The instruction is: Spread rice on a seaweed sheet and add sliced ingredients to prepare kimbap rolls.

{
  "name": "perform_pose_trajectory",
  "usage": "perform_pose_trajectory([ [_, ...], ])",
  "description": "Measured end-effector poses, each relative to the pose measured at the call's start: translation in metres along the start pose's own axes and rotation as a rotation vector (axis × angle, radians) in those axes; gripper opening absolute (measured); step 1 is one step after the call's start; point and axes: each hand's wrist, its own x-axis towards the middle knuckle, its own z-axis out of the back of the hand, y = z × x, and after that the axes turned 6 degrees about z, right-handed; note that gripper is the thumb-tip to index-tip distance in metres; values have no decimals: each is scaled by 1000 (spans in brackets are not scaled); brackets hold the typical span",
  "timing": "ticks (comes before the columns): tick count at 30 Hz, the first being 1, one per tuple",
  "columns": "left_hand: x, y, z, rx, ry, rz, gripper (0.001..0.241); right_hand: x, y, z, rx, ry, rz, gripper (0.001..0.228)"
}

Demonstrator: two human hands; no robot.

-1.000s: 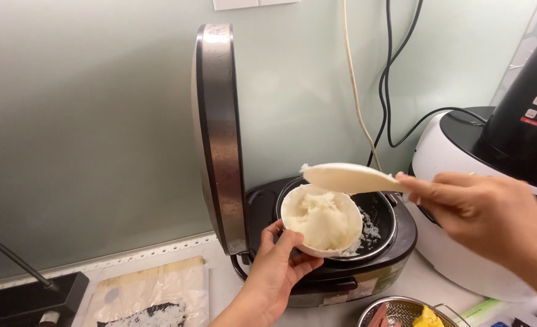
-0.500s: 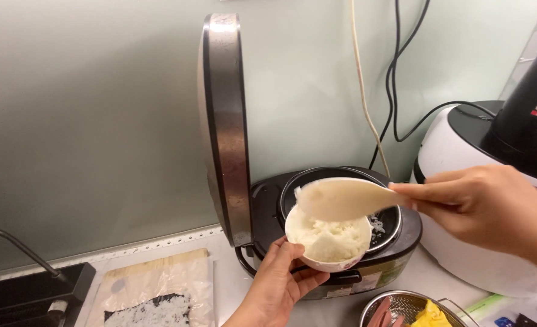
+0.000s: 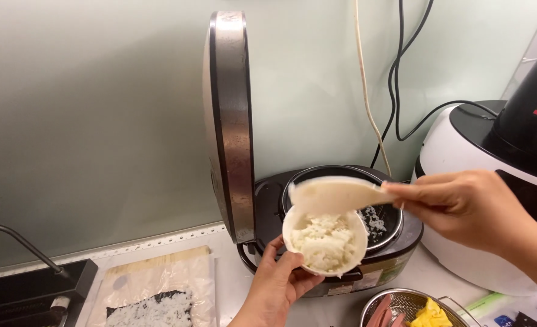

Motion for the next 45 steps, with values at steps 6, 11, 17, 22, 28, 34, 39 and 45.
perform_pose_trajectory([
  [6, 3, 3, 19, -114, -15, -54, 64, -1, -42, -24, 0, 44, -302, 31],
  [11, 5, 16, 77, -40, -71, -22, 72, 44, -48, -59, -327, 363, -580, 30],
  [17, 42, 42, 160, -53, -140, -94, 74, 70, -50, -150, -538, 640, -441, 27],
  [22, 52, 52, 177, -35, -166, -106, 71, 77, -35, -188, -555, 675, -248, 22],
  [28, 35, 51, 146, -110, -140, -97, 75, 55, -22, -151, -350, 659, -121, 23],
  [34, 3, 30, 95, -54, -116, 15, 78, 29, -77, -136, -21, 655, -291, 31],
  [39, -12, 19, 57, -66, -67, 51, 77, 15, -111, -112, 328, 377, -582, 35],
  [45, -10, 4, 21, -84, -41, 33, 68, -13, -54, -53, 543, -40, -281, 33],
])
